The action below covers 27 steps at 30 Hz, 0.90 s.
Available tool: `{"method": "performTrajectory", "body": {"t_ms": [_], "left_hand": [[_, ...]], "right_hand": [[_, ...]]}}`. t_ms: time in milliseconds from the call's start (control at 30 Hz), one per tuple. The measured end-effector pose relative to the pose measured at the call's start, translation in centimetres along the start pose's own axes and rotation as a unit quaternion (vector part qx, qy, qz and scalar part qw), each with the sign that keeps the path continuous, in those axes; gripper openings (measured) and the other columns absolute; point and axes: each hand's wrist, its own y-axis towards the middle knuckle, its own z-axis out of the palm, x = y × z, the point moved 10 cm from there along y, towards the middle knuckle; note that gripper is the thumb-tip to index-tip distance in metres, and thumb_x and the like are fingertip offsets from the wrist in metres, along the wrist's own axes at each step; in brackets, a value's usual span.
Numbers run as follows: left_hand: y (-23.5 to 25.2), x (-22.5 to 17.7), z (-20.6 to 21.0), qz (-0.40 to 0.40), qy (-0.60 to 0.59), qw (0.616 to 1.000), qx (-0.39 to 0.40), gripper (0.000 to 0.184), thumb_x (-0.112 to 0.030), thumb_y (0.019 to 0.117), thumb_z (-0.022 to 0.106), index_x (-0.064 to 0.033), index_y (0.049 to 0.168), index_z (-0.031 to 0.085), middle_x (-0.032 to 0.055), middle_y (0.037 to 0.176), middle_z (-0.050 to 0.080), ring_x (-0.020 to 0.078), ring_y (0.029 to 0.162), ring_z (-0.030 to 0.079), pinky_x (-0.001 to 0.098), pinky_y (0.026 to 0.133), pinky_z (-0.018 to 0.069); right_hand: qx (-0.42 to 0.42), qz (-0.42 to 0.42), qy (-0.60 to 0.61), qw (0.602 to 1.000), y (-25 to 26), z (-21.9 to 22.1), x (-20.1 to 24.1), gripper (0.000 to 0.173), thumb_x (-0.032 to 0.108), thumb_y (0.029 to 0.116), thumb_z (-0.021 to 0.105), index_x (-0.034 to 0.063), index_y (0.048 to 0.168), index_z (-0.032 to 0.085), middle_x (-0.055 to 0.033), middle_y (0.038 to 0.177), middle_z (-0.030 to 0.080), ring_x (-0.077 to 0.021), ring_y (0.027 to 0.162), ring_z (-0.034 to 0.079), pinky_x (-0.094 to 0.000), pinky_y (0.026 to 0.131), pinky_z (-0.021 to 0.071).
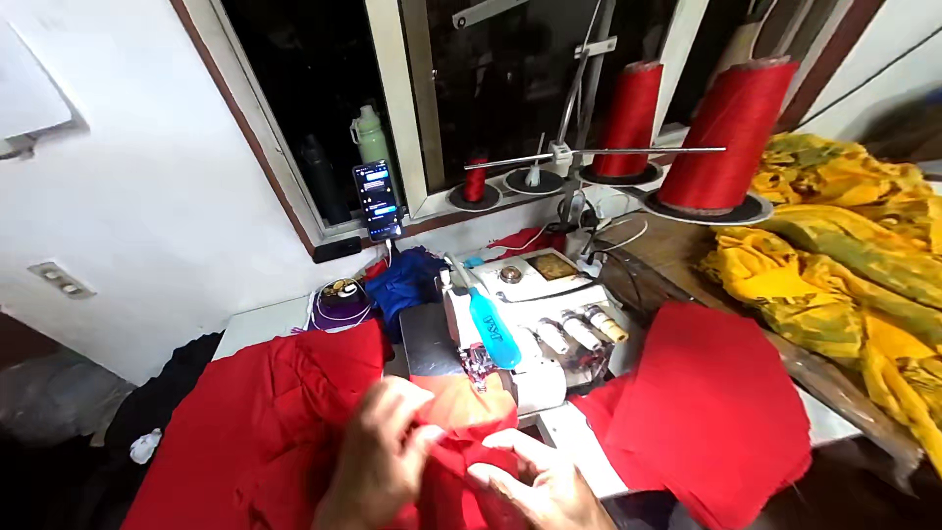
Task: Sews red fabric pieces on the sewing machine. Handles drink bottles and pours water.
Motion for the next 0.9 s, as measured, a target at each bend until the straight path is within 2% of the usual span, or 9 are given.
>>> {"method": "performTrajectory", "body": {"t_ms": [67, 133, 200, 300, 367, 533, 667, 833, 900], "left_hand": [[0.1, -3.3, 3.3, 0.037, -0.125, 0.990, 0.058, 0.052, -0.051, 0.1046, 0.049, -0.0089, 0.125, 0.072, 0.0071, 0.125, 0.072, 0.0193, 0.127, 0.062, 0.0446, 0.117, 0.0420], [0.2, -3.9, 4.8, 0.020, -0.190, 0.980, 0.053, 0.039, -0.038, 0.1014, 0.061, -0.0030, 0.110, 0.075, 0.0099, 0.106, 0.076, 0.0185, 0.107, 0.071, 0.0394, 0.103, 0.0521], [0.1, -3.0, 4.9, -0.018, -0.180, 0.984, -0.007, 0.022, -0.021, 0.0958, 0.068, -0.0017, 0.093, 0.077, 0.0090, 0.090, 0.077, 0.0154, 0.088, 0.074, 0.0332, 0.084, 0.0596], [0.2, -2.7, 4.8, -0.035, -0.199, 0.978, -0.044, 0.016, -0.017, 0.0946, 0.071, -0.0024, 0.092, 0.078, 0.0084, 0.091, 0.075, 0.0137, 0.090, 0.072, 0.0284, 0.086, 0.0580], [0.1, -3.4, 4.8, -0.017, -0.220, 0.975, -0.031, 0.013, -0.012, 0.0931, 0.071, -0.0010, 0.096, 0.078, 0.0099, 0.096, 0.075, 0.0149, 0.095, 0.072, 0.0276, 0.090, 0.0572], [-1.8, -4.9, 3.9, -0.005, -0.274, 0.962, -0.009, 0.012, -0.008, 0.0941, 0.069, 0.0015, 0.094, 0.076, 0.0094, 0.087, 0.074, 0.0108, 0.084, 0.070, 0.0238, 0.082, 0.0575], [-4.0, -6.1, 4.1, -0.006, -0.236, 0.972, -0.021, 0.015, -0.012, 0.0957, 0.067, -0.0006, 0.090, 0.075, 0.0066, 0.088, 0.072, 0.0084, 0.086, 0.069, 0.0221, 0.082, 0.0571], [-2.4, -8.9, 0.5, 0.008, -0.238, 0.970, -0.038, 0.016, -0.023, 0.1017, 0.064, -0.0118, 0.102, 0.075, -0.0051, 0.095, 0.073, -0.0006, 0.085, 0.068, 0.0180, 0.076, 0.0594], [-2.5, -7.1, 1.5, -0.026, -0.218, 0.973, -0.072, 0.009, -0.014, 0.0957, 0.069, -0.0117, 0.099, 0.077, -0.0047, 0.096, 0.073, 0.0020, 0.088, 0.070, 0.0208, 0.078, 0.0607]], "right_hand": [[-0.010, -0.022, -0.015, 1.000, 0.3, -0.1, 1.0, 0.016, 0.014, 0.0927, 0.075, 0.0044, 0.105, 0.077, -0.0008, 0.091, 0.077, -0.0022, 0.081, 0.072, -0.0237, 0.077, 0.0607], [-0.064, -0.013, -0.060, 0.996, 0.7, -1.1, 1.0, 0.014, 0.014, 0.0960, 0.069, 0.0038, 0.099, 0.077, -0.0003, 0.087, 0.075, -0.0011, 0.079, 0.069, -0.0226, 0.076, 0.0588], [-0.175, 0.019, -0.172, 0.969, 1.0, -2.9, 0.5, 0.022, 0.023, 0.0933, 0.072, 0.0024, 0.096, 0.077, -0.0050, 0.081, 0.073, -0.0107, 0.073, 0.069, -0.0322, 0.070, 0.0580], [-0.274, 0.135, -0.210, 0.929, 1.6, -3.8, -3.7, 0.062, 0.046, 0.0832, 0.080, -0.0068, 0.113, 0.065, -0.0203, 0.100, 0.067, -0.0338, 0.094, 0.065, -0.0552, 0.085, 0.0530], [-0.286, 0.181, -0.141, 0.930, 1.2, -3.4, -6.3, 0.062, 0.043, 0.0809, 0.083, -0.0051, 0.115, 0.063, -0.0173, 0.101, 0.066, -0.0289, 0.093, 0.064, -0.0507, 0.084, 0.0530], [-0.276, 0.224, 0.070, 0.932, -0.9, -3.3, -9.3, 0.015, 0.014, 0.0876, 0.079, 0.0008, 0.090, 0.072, -0.0071, 0.078, 0.069, -0.0158, 0.073, 0.068, -0.0373, 0.072, 0.0580], [-0.222, 0.212, 0.134, 0.942, -3.1, -1.7, -7.3, 0.015, 0.013, 0.0917, 0.075, 0.0011, 0.100, 0.071, -0.0041, 0.083, 0.072, -0.0106, 0.077, 0.070, -0.0297, 0.074, 0.0601], [-0.162, 0.136, 0.202, 0.956, -3.4, 0.3, -3.9, 0.012, 0.009, 0.0914, 0.074, 0.0048, 0.102, 0.076, -0.0036, 0.079, 0.074, -0.0085, 0.070, 0.069, -0.0260, 0.066, 0.0584], [-0.154, 0.125, 0.192, 0.961, -3.4, 0.5, -3.2, 0.012, 0.008, 0.0940, 0.068, 0.0066, 0.101, 0.077, -0.0020, 0.077, 0.073, -0.0070, 0.066, 0.066, -0.0251, 0.061, 0.0563]]}}
